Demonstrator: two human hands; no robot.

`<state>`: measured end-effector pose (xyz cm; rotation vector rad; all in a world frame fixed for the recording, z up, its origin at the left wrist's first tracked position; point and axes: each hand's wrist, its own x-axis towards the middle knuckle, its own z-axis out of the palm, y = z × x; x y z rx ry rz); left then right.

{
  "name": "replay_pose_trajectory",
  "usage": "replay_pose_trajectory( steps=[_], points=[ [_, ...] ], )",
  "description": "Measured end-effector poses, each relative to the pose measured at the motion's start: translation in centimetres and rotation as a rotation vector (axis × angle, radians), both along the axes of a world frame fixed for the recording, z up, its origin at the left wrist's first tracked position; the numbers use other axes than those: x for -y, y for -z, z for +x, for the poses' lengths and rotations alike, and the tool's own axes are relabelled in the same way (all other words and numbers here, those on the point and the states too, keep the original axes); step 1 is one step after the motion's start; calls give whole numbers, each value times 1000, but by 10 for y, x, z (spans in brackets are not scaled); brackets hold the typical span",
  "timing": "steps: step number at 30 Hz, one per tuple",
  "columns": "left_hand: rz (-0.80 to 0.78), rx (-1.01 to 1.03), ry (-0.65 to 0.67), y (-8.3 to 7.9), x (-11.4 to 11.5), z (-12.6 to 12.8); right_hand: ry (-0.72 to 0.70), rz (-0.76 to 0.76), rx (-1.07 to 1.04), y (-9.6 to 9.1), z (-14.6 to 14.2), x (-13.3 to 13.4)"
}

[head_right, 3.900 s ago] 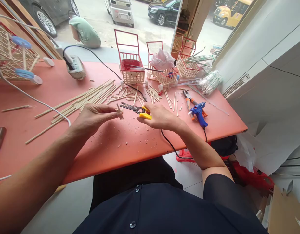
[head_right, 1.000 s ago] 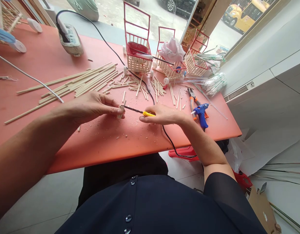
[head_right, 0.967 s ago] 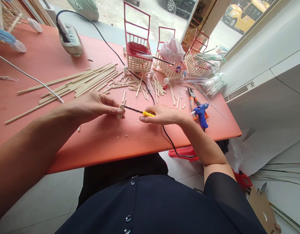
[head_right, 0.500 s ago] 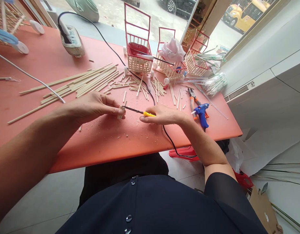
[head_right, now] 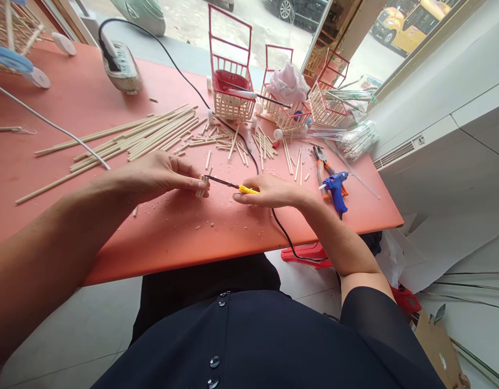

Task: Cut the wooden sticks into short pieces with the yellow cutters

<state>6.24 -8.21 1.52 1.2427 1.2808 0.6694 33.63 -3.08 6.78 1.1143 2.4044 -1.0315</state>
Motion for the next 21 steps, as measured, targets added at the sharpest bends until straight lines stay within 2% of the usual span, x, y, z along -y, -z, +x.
replay_pose_trajectory(
  steps=[14,21],
  points=[
    [-25,63,-29,0,-1,-1,-14,51,-39,7,3,-3],
    [-5,74,-50,4,-2,-1,17,-25,-67,8,5,-3]
  ],
)
